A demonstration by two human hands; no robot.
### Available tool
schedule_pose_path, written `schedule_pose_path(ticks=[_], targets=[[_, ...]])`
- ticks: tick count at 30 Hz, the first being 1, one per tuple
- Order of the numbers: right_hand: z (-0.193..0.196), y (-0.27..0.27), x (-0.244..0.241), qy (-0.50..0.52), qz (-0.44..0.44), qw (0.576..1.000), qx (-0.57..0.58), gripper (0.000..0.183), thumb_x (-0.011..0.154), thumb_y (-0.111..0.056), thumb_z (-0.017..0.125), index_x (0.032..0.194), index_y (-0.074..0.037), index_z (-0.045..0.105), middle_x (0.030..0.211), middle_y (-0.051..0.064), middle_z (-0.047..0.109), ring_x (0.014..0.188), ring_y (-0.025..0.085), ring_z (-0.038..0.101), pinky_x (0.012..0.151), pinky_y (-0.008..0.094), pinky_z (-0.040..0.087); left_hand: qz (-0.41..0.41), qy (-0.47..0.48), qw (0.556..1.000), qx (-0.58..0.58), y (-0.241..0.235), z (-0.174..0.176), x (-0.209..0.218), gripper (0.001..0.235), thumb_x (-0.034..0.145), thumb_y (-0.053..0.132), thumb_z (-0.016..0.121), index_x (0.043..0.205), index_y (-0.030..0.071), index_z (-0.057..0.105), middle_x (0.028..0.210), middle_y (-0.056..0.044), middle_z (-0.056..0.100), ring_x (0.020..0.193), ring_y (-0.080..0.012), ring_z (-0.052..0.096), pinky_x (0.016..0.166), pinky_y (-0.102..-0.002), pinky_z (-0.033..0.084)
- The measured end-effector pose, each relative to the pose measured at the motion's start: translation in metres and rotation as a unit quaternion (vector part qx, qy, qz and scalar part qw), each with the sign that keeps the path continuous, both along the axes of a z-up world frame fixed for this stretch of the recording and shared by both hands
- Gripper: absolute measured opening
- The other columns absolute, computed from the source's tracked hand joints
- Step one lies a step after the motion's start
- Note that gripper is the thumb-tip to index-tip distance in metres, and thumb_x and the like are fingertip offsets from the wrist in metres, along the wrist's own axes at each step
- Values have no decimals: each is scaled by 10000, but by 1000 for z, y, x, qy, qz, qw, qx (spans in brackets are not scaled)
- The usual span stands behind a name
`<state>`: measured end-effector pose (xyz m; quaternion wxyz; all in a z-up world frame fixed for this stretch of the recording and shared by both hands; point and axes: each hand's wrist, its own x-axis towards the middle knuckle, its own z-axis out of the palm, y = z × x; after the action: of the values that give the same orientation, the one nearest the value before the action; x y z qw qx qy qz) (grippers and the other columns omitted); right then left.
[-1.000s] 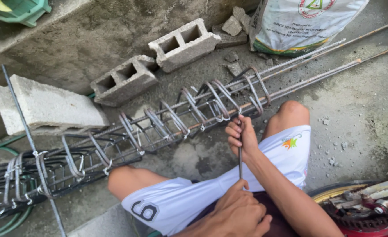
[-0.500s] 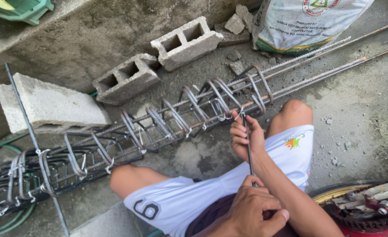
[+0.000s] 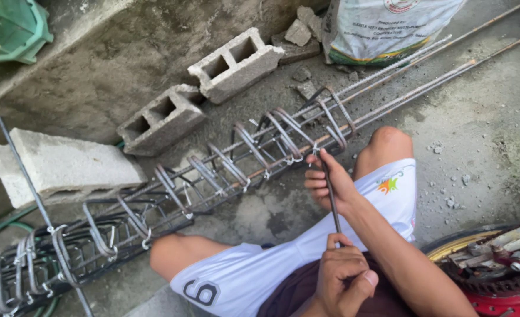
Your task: Tying wire around rebar stirrups and longitudinal bars using a manual wire twister tool to assemble a reinforcement cage.
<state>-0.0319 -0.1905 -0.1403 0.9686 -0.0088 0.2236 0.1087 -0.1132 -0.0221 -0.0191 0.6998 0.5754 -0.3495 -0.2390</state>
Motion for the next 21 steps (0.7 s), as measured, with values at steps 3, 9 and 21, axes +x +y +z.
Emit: schedule_pose_path(ticks=[3, 9, 21], targets=[[-3, -3, -1, 50, 15, 996, -68, 338, 1045, -498, 551, 1045, -173, 645, 746, -44, 482, 544, 36, 399, 375, 146, 260, 10, -8, 1000, -2, -1, -1, -1, 209, 846, 138, 554, 645, 156, 500, 632, -13, 545, 629, -206, 491, 1062, -396, 345], [2, 1, 7, 88, -8, 984, -157, 298, 1026, -387, 617, 1028, -102, 701, 954, 60, 751, 775, 172, 733, 566, 261, 596, 7, -6, 1000, -17, 2, -6, -1, 175, 833, 156, 560, 668, 132, 506, 654, -39, 550, 640, -216, 490, 1059, -411, 341], [-18, 4, 9, 54, -73, 996, -20, 119, 1036, -191, 597, 1058, -86, 648, 800, -40, 604, 599, 31, 542, 436, 157, 442, 27, 160, 984, -75, 11, 3, 7, 250, 844, 193, 510, 594, 199, 515, 613, 18, 540, 699, -136, 560, 1128, -373, 306]])
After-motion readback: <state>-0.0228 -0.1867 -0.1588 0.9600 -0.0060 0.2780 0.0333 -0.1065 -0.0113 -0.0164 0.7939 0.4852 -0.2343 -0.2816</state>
